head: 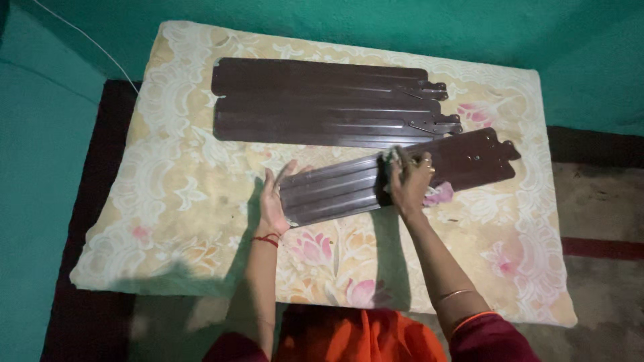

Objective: The person wipes the surface of several dark brown ceiling fan blades laid on a patterned cloth using a small cloth. The person handles the blades one at a time, wiping each blade's surface and then stacking them together.

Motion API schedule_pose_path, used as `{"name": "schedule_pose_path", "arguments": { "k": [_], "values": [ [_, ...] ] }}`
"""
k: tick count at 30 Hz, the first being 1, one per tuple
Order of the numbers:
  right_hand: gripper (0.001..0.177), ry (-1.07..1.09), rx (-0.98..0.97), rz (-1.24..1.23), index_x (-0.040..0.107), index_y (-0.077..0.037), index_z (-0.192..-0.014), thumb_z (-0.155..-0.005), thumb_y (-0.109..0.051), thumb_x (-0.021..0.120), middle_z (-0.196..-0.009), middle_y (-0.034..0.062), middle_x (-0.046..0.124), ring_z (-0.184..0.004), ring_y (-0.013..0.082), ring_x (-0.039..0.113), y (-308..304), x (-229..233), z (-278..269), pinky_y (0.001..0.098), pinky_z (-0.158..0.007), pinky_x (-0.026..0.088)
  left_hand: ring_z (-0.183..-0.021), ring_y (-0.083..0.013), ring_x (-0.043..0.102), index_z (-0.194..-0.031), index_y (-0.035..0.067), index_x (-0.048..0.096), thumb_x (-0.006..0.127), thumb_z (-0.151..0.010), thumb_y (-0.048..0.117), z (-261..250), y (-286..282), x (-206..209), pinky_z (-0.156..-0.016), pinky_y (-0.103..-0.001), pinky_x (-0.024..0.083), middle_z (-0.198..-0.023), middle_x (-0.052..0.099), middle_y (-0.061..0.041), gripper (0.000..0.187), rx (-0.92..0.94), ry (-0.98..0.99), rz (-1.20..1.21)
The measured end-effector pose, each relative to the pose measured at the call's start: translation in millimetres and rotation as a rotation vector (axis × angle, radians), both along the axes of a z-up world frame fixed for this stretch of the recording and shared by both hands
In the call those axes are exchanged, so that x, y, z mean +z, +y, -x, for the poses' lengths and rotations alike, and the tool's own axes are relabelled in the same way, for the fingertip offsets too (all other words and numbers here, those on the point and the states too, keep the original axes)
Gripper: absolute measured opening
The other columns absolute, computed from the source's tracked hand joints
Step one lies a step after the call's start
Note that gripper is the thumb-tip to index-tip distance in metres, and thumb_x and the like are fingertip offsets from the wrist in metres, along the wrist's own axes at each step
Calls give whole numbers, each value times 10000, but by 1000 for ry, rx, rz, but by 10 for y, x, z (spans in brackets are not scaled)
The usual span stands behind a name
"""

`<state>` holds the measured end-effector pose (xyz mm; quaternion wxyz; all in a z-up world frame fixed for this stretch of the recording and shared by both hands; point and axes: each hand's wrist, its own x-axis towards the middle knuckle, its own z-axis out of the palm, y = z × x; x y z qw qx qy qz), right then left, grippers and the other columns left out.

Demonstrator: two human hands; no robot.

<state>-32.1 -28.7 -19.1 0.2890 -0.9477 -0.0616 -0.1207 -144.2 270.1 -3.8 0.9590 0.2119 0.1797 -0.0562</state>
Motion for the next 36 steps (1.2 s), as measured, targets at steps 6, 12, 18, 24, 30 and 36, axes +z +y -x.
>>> {"name": "schedule_pose_path", "arguments": {
  "k": [6,12,18,24,30,36],
  "values": [
    [538,-84,-29,277,579,-103,-1462,-933,-184,626,-1239,297,523,-1094,440,505,153,-402,-95,520,-914,412,-1343,-301,516,-1569,141,386,348,-929,778,-201,-10,-424,-1057,-524,466,-1533,471,-132,903,-152,575,-348],
    [561,42,18,202,539,-98,-1485,-933,-135,632,-1281,245,531,-1150,431,510,362,-378,137,526,-976,420,-1357,-297,538,-1572,98,369,387,-899,756,-166,-82,-822,-1078,-434,469,-1563,505,-156,942,8,411,-541],
    [604,-9,59,177,542,-113,-1495,-901,-119,651,-1325,250,518,-1191,427,500,601,-255,249,516,-988,425,-1506,-277,320,-1604,82,278,375,-914,753,-175,-91,-851,-1193,-424,308,-1666,301,-126,968,46,467,-656],
    [663,45,86,201,502,-147,-1516,-869,-133,643,-1358,240,496,-1214,423,479,876,-267,375,537,-1020,409,-1552,-287,251,-1607,70,255,365,-898,779,-200,-99,-787,-1241,-427,229,-1690,252,-132,1009,82,478,-637],
    [708,130,144,259,429,-216,-1591,-913,-133,616,-1358,245,491,-1217,429,461,1169,-208,466,574,-1016,385,-1579,-295,130,-1633,109,158,302,-859,842,-205,-98,-608,-1248,-520,139,-1720,130,-121,1075,0,554,-643],
    [745,95,294,307,409,-152,-1589,-876,-128,624,-1315,271,502,-1210,432,474,1446,-29,631,551,-1006,385,-1562,-337,167,-1642,223,142,309,-820,853,-196,-72,-446,-1220,-619,179,-1706,148,-119,1049,-46,538,-543]
  ]
}}
